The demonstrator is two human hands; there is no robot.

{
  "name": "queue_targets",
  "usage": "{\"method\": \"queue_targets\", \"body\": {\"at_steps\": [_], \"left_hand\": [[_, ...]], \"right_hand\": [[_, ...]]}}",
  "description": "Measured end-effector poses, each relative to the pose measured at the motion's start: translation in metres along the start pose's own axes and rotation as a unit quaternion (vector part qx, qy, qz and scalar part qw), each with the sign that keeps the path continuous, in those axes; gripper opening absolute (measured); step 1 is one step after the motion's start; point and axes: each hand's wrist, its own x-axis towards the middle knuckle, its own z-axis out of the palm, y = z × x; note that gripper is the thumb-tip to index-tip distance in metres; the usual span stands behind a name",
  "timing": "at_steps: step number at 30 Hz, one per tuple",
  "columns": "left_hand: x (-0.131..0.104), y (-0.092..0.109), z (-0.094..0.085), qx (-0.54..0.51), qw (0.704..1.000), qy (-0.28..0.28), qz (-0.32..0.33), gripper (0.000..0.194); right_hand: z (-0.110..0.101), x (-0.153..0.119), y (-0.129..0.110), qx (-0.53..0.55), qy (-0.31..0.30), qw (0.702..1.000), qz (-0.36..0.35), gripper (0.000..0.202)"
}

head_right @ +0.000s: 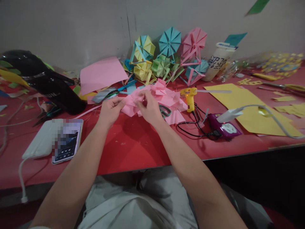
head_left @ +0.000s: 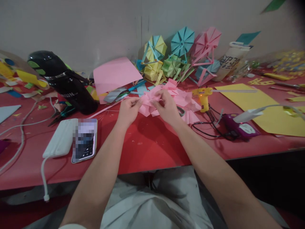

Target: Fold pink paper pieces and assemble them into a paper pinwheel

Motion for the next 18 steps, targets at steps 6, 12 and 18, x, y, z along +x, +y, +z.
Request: {"method": "queue_targets", "body": {"at_steps": [6,12,18], "left_hand": [[-0.0001,0.0027,0.0006,-0.094,0.995,0.036,-0.025,0.021],[-0.0010,0.0061,0.0011,-0.130,0.990,0.035,-0.036,0.023],[-0.0007,0.0050,0.0014,-0.114,0.992,0.043,-0.039,0.025]], "right_hand": [[-0.0025,0.0035,-0.0049,0.181,-0.060,0.976,0.107,0.055],[-0.0052,0.0037,-0.0086,0.203,-0.082,0.967,0.133,0.039],[-0.0025,0.0035,-0.0083,0.168,-0.050,0.979,0.108,0.040]]}}
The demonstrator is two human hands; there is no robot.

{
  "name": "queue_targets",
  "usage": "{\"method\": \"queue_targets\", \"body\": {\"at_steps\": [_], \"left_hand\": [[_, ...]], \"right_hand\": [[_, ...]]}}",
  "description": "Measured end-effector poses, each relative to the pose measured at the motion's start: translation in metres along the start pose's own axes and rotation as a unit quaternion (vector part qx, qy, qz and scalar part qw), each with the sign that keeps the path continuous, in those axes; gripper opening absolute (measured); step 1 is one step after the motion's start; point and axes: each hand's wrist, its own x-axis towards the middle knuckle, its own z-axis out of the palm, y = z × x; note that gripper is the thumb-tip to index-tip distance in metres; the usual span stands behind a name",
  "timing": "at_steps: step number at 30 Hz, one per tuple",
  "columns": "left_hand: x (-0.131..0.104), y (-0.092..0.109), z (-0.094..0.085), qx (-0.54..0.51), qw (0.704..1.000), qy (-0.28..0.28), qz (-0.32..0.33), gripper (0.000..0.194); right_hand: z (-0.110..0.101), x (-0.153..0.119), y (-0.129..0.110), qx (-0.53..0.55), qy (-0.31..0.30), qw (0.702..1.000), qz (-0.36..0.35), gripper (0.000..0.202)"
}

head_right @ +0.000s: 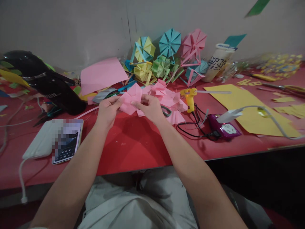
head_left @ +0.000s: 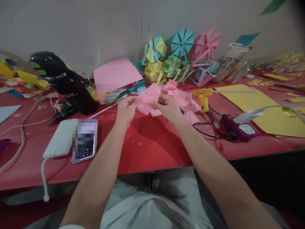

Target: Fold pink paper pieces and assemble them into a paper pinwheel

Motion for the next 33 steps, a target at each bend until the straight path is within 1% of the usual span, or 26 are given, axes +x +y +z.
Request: {"method": "queue_targets", "body": {"at_steps": [6,9,12,16,18,21,23,27,29,33], "left_hand": [[-0.001,0.002,0.002,-0.010,1.000,0.003,-0.010,0.023],[0.001,0.000,0.000,-0.008,1.000,0.023,-0.018,0.019],[0.004,-0.001,-0.005,-0.012,0.998,0.055,-0.012,0.013],[0.006,0.000,-0.010,-0.020,0.996,0.082,-0.003,0.014],[0.006,0.000,-0.010,-0.010,0.997,0.074,0.005,0.015],[0.003,-0.001,-0.006,0.005,0.999,0.044,0.009,0.016],[0.002,-0.001,-0.003,0.009,1.000,0.024,0.002,0.018],[0.001,0.001,0.001,0.006,1.000,0.003,-0.005,0.019],[0.002,0.002,0.001,0.003,1.000,0.007,-0.004,0.018],[0.003,0.002,0.002,-0.006,1.000,0.017,-0.002,0.014]], "right_hand": [[0.001,0.002,0.001,0.037,0.026,0.999,0.020,0.038],[0.001,0.003,0.003,0.057,0.036,0.997,0.042,0.040],[-0.005,0.005,0.006,0.072,0.048,0.994,0.061,0.039],[-0.015,0.008,0.005,0.092,0.083,0.991,0.054,0.039],[-0.014,0.007,0.003,0.092,0.069,0.991,0.062,0.041],[-0.007,0.001,-0.002,0.054,0.010,0.995,0.080,0.045],[-0.002,-0.003,-0.004,0.023,-0.012,0.996,0.085,0.045],[0.003,-0.005,-0.004,-0.005,0.010,0.998,0.058,0.050],[0.004,-0.003,-0.002,-0.011,0.021,0.999,0.043,0.051],[0.004,-0.001,0.001,0.000,0.022,0.999,0.036,0.051]]}}
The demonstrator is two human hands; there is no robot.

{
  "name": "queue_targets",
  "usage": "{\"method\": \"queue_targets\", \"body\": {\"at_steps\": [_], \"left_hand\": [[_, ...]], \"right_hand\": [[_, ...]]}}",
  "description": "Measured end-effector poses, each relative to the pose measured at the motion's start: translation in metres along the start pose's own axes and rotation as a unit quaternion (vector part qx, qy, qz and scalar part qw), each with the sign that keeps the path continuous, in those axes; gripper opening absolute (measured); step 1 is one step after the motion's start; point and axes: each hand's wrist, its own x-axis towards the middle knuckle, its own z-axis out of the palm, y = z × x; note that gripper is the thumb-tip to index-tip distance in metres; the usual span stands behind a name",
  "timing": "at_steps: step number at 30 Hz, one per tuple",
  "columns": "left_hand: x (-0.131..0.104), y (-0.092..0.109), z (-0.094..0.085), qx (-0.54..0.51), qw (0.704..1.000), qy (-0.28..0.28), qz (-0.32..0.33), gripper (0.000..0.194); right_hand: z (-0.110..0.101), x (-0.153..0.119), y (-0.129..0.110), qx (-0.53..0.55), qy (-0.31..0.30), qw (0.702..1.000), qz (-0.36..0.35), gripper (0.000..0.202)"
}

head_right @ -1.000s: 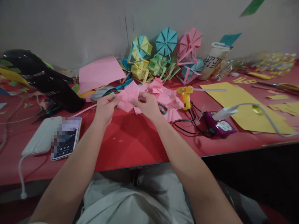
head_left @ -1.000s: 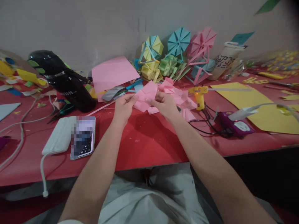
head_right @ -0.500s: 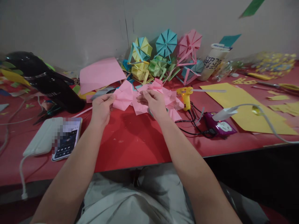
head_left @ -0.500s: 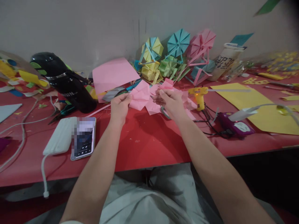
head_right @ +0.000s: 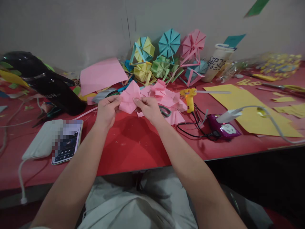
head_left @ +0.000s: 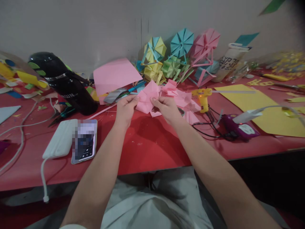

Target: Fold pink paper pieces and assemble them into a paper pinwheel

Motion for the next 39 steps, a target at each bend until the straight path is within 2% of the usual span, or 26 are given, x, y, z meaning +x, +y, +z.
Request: {"method": "queue_targets", "body": {"at_steps": [6,10,17,31,39], "left_hand": [[-0.0037,-0.0032,0.0027,0.004,1.000,0.000,0.002,0.019],[-0.0043,-0.0056,0.0031,0.000,1.000,0.008,0.027,0.023],[-0.0058,-0.0037,0.0072,0.024,0.999,0.034,0.031,0.038],[-0.0033,-0.0060,0.0066,-0.006,0.999,0.042,0.009,0.030],[-0.0080,-0.0018,0.0081,0.013,1.000,-0.008,-0.005,0.023]], "right_hand": [[0.0013,-0.0005,0.0041,-0.036,0.031,0.999,-0.022,0.049],[0.0030,-0.0026,0.0013,-0.047,0.045,0.997,-0.037,0.050],[0.0075,-0.0033,0.0035,-0.059,0.036,0.997,-0.036,0.052],[0.0091,-0.0018,0.0061,-0.006,0.025,1.000,-0.009,0.047],[0.0074,-0.0029,0.0039,0.020,0.005,1.000,-0.020,0.040]]}}
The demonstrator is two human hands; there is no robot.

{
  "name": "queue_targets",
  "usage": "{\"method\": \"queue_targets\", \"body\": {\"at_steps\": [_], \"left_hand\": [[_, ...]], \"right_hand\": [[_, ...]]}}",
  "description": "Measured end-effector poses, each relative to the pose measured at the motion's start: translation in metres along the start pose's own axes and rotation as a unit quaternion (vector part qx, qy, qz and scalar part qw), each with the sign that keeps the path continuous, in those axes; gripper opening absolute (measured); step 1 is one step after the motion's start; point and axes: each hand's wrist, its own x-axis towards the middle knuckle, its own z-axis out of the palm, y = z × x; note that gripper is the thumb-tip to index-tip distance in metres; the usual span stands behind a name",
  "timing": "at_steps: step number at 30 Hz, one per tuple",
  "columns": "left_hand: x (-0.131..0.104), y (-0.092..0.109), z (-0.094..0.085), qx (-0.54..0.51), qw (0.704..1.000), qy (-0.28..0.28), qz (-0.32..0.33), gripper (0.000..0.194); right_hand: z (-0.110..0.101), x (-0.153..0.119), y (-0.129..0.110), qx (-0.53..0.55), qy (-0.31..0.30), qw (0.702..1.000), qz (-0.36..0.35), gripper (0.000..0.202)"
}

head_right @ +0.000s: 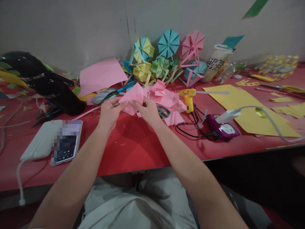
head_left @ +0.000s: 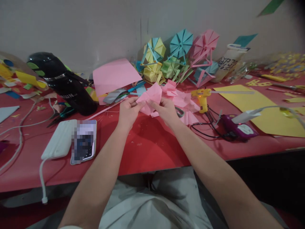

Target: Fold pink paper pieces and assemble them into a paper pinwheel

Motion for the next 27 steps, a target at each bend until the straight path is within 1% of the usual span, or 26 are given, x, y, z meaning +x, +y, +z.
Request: {"method": "queue_targets", "body": {"at_steps": [4,8,12,15,20,24,27], "left_hand": [[0.0010,0.0002,0.0001,-0.014,1.000,0.008,-0.002,0.022],[0.0033,-0.0007,-0.0013,-0.017,1.000,0.003,-0.005,0.025],[0.0037,-0.0019,-0.0031,0.000,1.000,0.015,0.013,0.022],[0.0015,-0.0009,-0.0026,0.017,1.000,0.007,0.021,0.025],[-0.0038,0.0037,0.0013,0.028,0.999,0.011,0.029,0.030],[-0.0030,0.0031,0.0020,0.030,0.999,0.026,0.021,0.027],[0.0004,-0.0010,0.0004,0.010,0.999,0.026,0.017,0.023]], "right_hand": [[-0.0010,0.0010,0.0005,-0.036,0.017,0.999,-0.006,0.042],[-0.0020,0.0027,0.0032,-0.043,0.013,0.999,-0.005,0.045],[-0.0038,0.0030,0.0028,-0.045,0.007,0.999,-0.006,0.043],[-0.0044,0.0020,0.0008,-0.055,0.007,0.998,-0.019,0.043],[-0.0014,-0.0003,0.0004,-0.083,0.031,0.996,-0.031,0.043],[0.0012,-0.0014,-0.0004,-0.083,0.037,0.996,-0.024,0.043],[0.0017,-0.0009,-0.0011,-0.074,0.039,0.996,-0.021,0.045]]}}
